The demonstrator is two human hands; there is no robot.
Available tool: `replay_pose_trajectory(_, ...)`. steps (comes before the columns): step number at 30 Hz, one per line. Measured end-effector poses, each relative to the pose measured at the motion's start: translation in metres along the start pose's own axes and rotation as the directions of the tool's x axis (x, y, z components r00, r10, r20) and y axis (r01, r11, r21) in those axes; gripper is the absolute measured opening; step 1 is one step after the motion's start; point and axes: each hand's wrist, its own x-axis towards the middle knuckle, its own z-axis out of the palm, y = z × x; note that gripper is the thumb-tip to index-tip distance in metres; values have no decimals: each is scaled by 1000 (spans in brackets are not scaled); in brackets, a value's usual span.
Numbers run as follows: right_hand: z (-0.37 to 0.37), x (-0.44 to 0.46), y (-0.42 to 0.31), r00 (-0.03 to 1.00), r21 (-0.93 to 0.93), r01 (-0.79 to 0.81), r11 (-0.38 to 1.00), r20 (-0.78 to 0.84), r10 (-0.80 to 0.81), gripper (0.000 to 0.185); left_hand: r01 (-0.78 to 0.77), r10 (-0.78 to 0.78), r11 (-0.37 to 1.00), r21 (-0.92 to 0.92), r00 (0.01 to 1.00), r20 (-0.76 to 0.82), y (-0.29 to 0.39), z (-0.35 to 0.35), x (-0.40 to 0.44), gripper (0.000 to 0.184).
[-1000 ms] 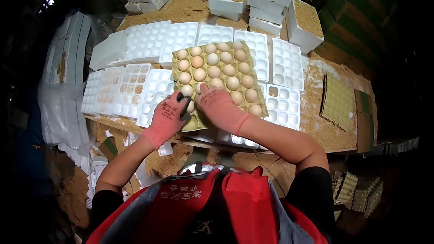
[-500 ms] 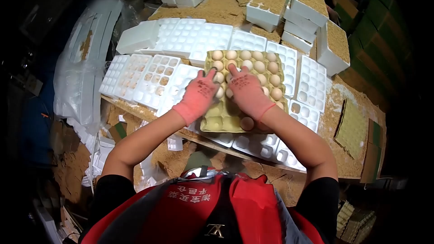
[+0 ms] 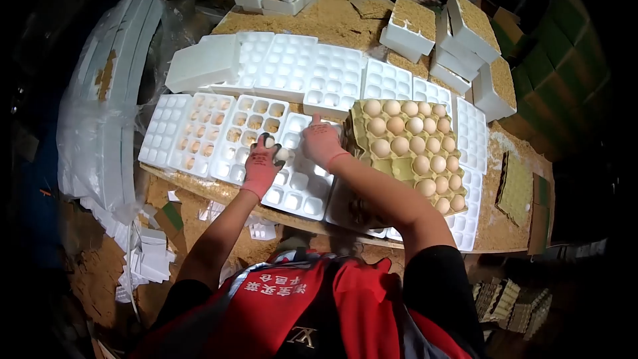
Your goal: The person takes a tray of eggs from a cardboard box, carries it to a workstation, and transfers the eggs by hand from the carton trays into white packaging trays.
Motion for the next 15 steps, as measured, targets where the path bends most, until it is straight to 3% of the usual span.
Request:
replay_pose_trajectory(1,9,11,-1,999,-53,-10,999,38,12,36,-67,68,998,-9,996,56,-14,14,7,47)
replay_pose_trajectory(2,15,20,3,998,23,-32,999,-50,34,38,-137,138,990,-20,985,104,-25,28,16,47)
replay_pose_trajectory(4,13,27,0,971,178,-54,983,-219,93,44,-130,139,978,-161,989,45,-17,3,23,46)
replay_pose_trajectory(6,34,51,8,961,274,-25,961,-259,99,50,-152,145,974,-166,988,-52,-9,4,34,48)
replay_pose_trajectory(9,69,68,19,895,382,-62,922,-389,221,49,-373,369,927,46,926,80,-23,65,68,36)
replay_pose_trajectory(10,66,68,14,862,435,-65,898,-429,271,48,-362,357,932,-2,917,176,-20,50,71,37)
replay_pose_trajectory(11,63,65,11,868,599,-66,798,-359,342,48,-345,355,928,-142,934,52,-22,35,71,44)
replay_pose_trajectory(12,68,68,15,848,676,-57,735,-356,393,49,-108,160,946,-306,976,149,-17,21,76,51)
replay_pose_trajectory(14,77,69,11,704,692,17,722,-521,483,50,-36,37,824,-565,999,-9,-25,62,103,53)
replay_pose_trajectory(15,75,64,7,642,744,-14,668,-506,576,49,-90,57,856,-510,995,-81,-21,81,116,54)
